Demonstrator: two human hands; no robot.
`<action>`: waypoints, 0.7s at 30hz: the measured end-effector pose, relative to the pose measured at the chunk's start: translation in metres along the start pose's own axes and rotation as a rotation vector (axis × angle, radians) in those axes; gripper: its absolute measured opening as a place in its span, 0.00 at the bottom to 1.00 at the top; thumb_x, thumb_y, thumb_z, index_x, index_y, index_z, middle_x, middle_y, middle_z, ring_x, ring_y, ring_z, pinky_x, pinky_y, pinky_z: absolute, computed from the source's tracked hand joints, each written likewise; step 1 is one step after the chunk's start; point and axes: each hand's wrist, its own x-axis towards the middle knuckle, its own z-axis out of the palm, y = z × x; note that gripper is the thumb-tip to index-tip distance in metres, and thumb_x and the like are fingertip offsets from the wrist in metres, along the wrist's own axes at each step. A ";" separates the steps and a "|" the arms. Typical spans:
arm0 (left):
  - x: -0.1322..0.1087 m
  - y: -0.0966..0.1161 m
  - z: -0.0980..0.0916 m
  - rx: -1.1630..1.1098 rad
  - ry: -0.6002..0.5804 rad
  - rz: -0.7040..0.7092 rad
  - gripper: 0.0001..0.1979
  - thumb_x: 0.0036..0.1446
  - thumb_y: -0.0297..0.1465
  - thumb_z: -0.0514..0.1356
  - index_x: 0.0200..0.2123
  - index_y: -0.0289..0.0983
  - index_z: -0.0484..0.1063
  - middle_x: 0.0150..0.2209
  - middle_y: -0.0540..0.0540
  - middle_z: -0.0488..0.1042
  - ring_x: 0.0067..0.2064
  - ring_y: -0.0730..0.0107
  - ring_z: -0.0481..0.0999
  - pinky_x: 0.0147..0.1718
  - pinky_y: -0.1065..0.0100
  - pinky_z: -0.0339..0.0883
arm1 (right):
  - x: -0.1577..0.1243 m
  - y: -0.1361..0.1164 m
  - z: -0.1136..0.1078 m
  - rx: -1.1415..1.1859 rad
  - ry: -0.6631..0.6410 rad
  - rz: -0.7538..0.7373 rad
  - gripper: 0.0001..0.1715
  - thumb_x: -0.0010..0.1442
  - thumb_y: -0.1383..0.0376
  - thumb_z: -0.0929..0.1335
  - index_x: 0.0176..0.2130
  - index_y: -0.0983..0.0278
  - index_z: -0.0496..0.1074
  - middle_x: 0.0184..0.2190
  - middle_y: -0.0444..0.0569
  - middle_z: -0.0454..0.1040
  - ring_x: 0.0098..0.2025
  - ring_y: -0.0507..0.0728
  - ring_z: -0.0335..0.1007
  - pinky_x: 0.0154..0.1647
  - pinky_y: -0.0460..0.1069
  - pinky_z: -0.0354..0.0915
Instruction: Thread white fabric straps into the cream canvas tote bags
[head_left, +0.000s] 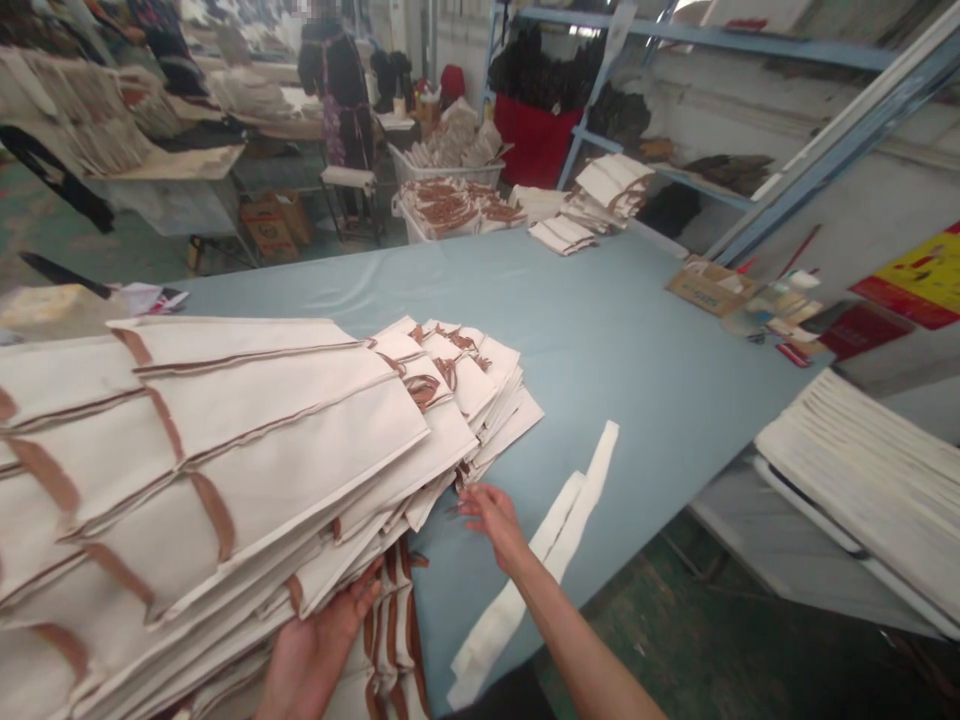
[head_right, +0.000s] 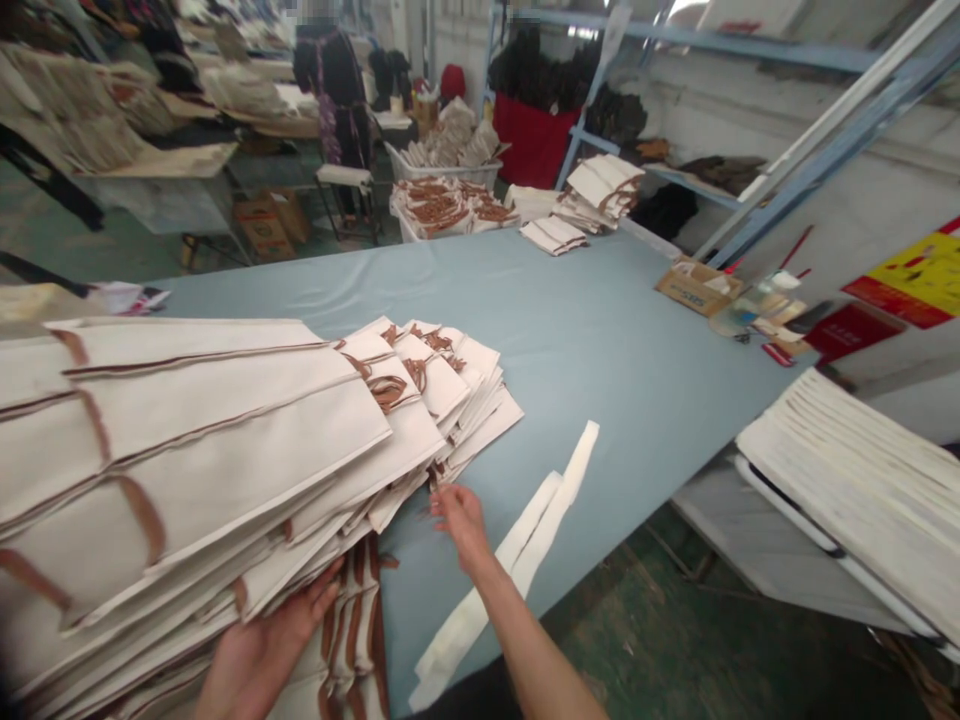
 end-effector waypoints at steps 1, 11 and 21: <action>-0.001 -0.002 0.002 -0.007 -0.006 0.027 0.25 0.71 0.43 0.53 0.68 0.50 0.70 0.57 0.40 0.83 0.49 0.41 0.85 0.41 0.45 0.83 | 0.004 -0.004 -0.006 -0.007 0.023 -0.020 0.17 0.72 0.58 0.70 0.55 0.66 0.73 0.51 0.52 0.77 0.46 0.58 0.78 0.45 0.56 0.77; -0.001 0.003 0.002 -0.004 0.033 0.061 0.24 0.72 0.32 0.50 0.67 0.46 0.71 0.47 0.37 0.87 0.40 0.49 0.88 0.35 0.52 0.84 | 0.013 0.015 0.011 -0.282 -0.067 -0.065 0.19 0.72 0.57 0.70 0.57 0.65 0.72 0.51 0.53 0.77 0.46 0.59 0.78 0.46 0.57 0.77; -0.090 -0.005 -0.055 0.303 0.205 -0.142 0.17 0.61 0.38 0.66 0.50 0.37 0.84 0.57 0.35 0.82 0.48 0.49 0.85 0.41 0.57 0.80 | -0.062 0.087 0.017 -0.797 -0.376 0.008 0.15 0.72 0.58 0.70 0.52 0.66 0.75 0.47 0.51 0.78 0.42 0.57 0.78 0.43 0.54 0.77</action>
